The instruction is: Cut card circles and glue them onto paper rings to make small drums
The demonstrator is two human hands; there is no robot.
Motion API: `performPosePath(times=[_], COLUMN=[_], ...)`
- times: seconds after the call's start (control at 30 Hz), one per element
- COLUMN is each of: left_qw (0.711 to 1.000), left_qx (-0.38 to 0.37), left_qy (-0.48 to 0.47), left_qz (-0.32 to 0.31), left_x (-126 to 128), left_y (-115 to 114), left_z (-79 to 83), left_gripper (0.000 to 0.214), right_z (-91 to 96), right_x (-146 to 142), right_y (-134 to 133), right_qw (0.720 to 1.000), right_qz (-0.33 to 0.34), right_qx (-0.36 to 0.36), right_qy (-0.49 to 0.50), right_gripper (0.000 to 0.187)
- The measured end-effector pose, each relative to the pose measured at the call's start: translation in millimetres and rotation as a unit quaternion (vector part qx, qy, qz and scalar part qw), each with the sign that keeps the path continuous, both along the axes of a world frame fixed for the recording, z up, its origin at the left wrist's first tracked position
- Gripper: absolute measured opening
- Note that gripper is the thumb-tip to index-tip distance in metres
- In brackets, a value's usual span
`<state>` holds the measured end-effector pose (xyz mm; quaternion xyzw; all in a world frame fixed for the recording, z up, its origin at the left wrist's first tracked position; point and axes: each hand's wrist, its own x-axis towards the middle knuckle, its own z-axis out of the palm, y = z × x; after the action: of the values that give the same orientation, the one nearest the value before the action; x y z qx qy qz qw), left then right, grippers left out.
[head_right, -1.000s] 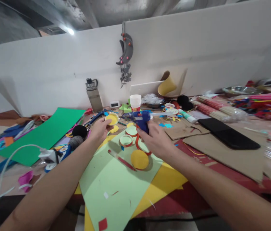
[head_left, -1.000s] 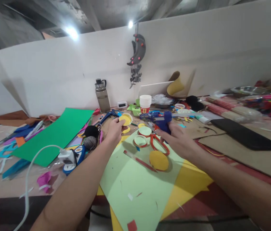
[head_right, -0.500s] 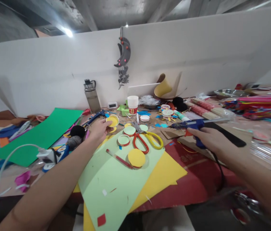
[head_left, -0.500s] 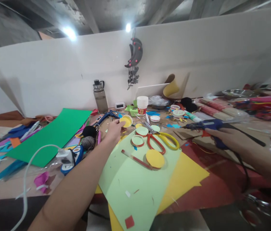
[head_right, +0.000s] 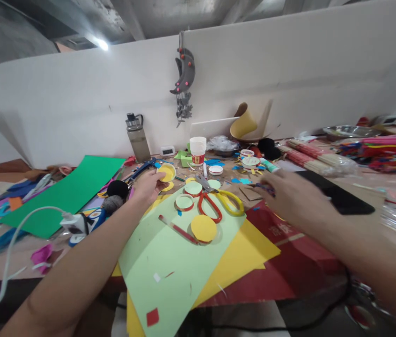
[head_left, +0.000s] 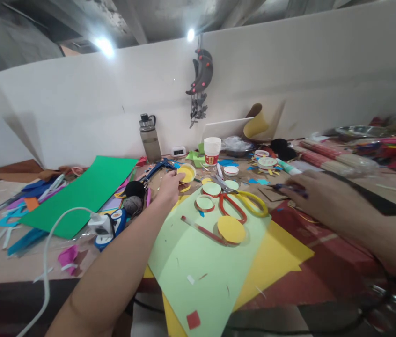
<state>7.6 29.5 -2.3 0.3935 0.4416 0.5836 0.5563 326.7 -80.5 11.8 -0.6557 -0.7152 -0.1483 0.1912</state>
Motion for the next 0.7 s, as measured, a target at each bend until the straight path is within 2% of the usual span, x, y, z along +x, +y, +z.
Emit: performPosePath(times=[0.03,0.1,0.17,0.3,0.43,0.57,0.7], left_qw=[1.000,1.000,1.000,1.000,1.000,1.000,1.000], left_qx=[0.002,0.003,-0.001,-0.008,-0.010,-0.015,-0.007], left_qy=[-0.001,-0.002,-0.003,-0.003,-0.002,-0.001,0.006], left_qz=[-0.001,-0.001,0.001,0.007,0.007,0.007,0.004], left_x=[0,-1,-1,-2,-2,0,1], left_y=[0,0,0,1,1,-1,-2], left_z=[0.2,0.9,1.6,0.7,-2.2,-2.3,-1.4], left_gripper=[0.016,0.015,0.014,0.011,0.011,0.012,0.016], right_z=[3.2,7.8,10.0,8.9,4.8,-1.1,-8.0], right_x=[-18,-55,-87,-127,-142,-146,-147], right_y=[1,6,14,29,39,46,53], right_qw=[0.996,0.969,0.946,0.915,0.880,0.877,0.888], right_qz=[0.082,0.226,0.297,0.374,0.442,0.449,0.429], right_qx=[-0.007,-0.053,-0.061,-0.103,-0.155,-0.171,-0.144], right_qy=[0.039,0.089,0.112,0.111,0.074,-0.012,-0.080], right_gripper=[0.016,0.019,0.015,0.014,0.014,0.015,0.016])
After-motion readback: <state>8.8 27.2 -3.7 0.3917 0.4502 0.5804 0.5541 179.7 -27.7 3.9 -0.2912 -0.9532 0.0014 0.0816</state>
